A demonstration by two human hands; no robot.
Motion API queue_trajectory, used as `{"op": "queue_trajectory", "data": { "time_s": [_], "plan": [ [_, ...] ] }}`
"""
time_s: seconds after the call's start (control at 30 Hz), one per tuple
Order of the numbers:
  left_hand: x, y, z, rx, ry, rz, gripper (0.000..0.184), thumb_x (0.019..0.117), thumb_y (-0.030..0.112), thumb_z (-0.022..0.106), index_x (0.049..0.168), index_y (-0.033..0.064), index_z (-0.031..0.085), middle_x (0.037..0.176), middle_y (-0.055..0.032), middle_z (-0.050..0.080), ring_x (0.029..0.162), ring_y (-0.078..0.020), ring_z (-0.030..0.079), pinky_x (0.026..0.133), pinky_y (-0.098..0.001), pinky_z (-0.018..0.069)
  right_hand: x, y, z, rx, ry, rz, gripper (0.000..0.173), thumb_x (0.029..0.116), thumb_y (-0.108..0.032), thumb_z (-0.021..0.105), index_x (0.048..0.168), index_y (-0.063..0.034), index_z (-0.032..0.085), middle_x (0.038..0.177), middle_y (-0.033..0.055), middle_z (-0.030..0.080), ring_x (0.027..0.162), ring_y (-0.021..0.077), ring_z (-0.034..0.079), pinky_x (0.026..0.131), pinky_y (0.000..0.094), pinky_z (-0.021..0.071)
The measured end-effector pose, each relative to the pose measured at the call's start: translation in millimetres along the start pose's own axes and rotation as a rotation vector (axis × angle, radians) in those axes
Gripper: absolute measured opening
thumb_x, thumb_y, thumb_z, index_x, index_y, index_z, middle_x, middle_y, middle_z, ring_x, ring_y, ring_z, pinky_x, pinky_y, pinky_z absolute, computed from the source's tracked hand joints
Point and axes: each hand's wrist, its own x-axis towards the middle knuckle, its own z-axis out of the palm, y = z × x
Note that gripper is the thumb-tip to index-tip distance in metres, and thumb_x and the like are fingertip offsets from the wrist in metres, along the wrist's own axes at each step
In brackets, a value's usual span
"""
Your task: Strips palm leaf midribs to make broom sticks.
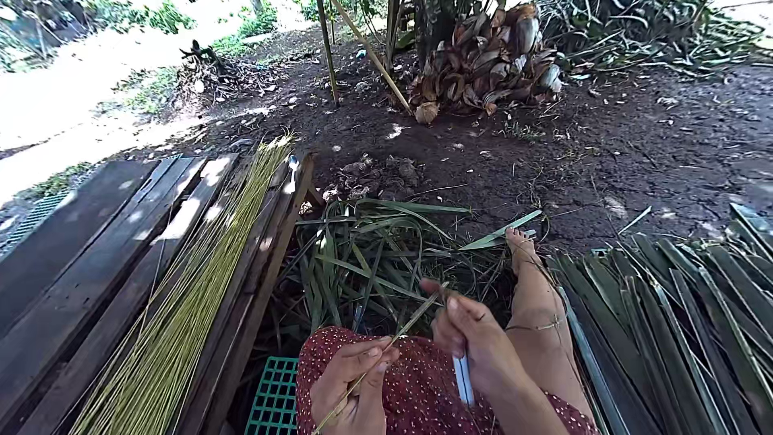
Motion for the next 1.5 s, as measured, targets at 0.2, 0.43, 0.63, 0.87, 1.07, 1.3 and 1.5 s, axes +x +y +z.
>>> {"op": "queue_trajectory", "data": {
  "time_s": [0.2,0.43,0.63,0.87,1.07,1.3,1.5],
  "plan": [
    [3,-1,-8,0.011,0.111,-0.057,0.012,0.0954,0.021,0.071,0.104,0.0287,0.074,0.106,0.013,0.075,0.087,-0.002,0.073,0.076,-0.0181,0.0618,9,-12,-25,-0.01,0.136,0.045,0.041,0.1073,-0.018,0.034,0.138,-0.0028,0.055,0.054,-0.0158,0.046,0.045,-0.0045,0.043,0.046,0.0142,0.0403],
    [-12,-4,14,0.036,0.043,-0.093,0.008,0.097,0.021,0.069,0.101,0.027,0.073,0.107,0.0149,0.075,0.096,0.0027,0.07,0.082,-0.0145,0.0582,-24,6,18,-0.032,-0.314,0.193,0.037,0.1065,-0.017,0.047,0.14,-0.0055,0.057,0.076,-0.0162,0.059,0.055,-0.0101,0.043,0.049,0.0093,0.0374],
    [-16,-4,17,-0.029,0.025,-0.127,0.009,0.095,0.021,0.072,0.1,0.0279,0.075,0.106,0.0132,0.075,0.087,-0.0019,0.073,0.076,-0.0195,0.0623,-2,2,-9,-0.024,0.068,0.052,0.037,0.1062,-0.013,0.038,0.131,-0.0025,0.063,0.056,-0.0168,0.049,0.047,-0.0061,0.043,0.047,0.0127,0.0388],
    [-15,-9,2,0.068,-0.007,-0.082,0.013,0.0944,0.016,0.073,0.1,0.0271,0.074,0.109,0.0128,0.075,0.093,-0.0034,0.074,0.082,-0.0204,0.0618,-9,-11,-35,-0.006,-0.022,0.146,0.042,0.107,-0.023,0.041,0.142,-0.0046,0.055,0.057,-0.0165,0.047,0.047,-0.0056,0.042,0.048,0.0129,0.0389],
    [-13,-20,5,0.224,-0.202,0.176,0.007,0.0998,0.01,0.063,0.093,0.0113,0.062,0.107,0.0061,0.072,0.105,-0.001,0.068,0.092,-0.0186,0.0567,-21,-10,-9,-0.039,-0.38,0.32,0.034,0.1062,-0.022,0.05,0.136,-0.0089,0.061,0.071,-0.0168,0.055,0.052,-0.009,0.042,0.048,0.0096,0.0361],
    [-9,-27,0,0.304,-0.243,0.36,0.013,0.1012,0.007,0.06,0.088,0.0068,0.056,0.103,-0.0012,0.071,0.099,-0.0058,0.071,0.088,-0.0216,0.0592,17,-21,-34,-0.129,0.047,0.149,0.038,0.1071,-0.011,0.034,0.131,-0.0005,0.062,0.055,-0.0146,0.044,0.046,-0.0044,0.04,0.047,0.013,0.0367],
    [-8,-37,-14,0.37,-0.245,0.394,0.016,0.1016,0.006,0.058,0.086,0.0062,0.055,0.104,-0.0019,0.071,0.102,-0.007,0.07,0.091,-0.0224,0.0583,3,-19,-41,-0.07,-0.095,0.259,0.042,0.1057,-0.02,0.038,0.141,-0.0054,0.056,0.057,-0.0169,0.046,0.047,-0.0052,0.042,0.047,0.013,0.0383]
  ]
}}
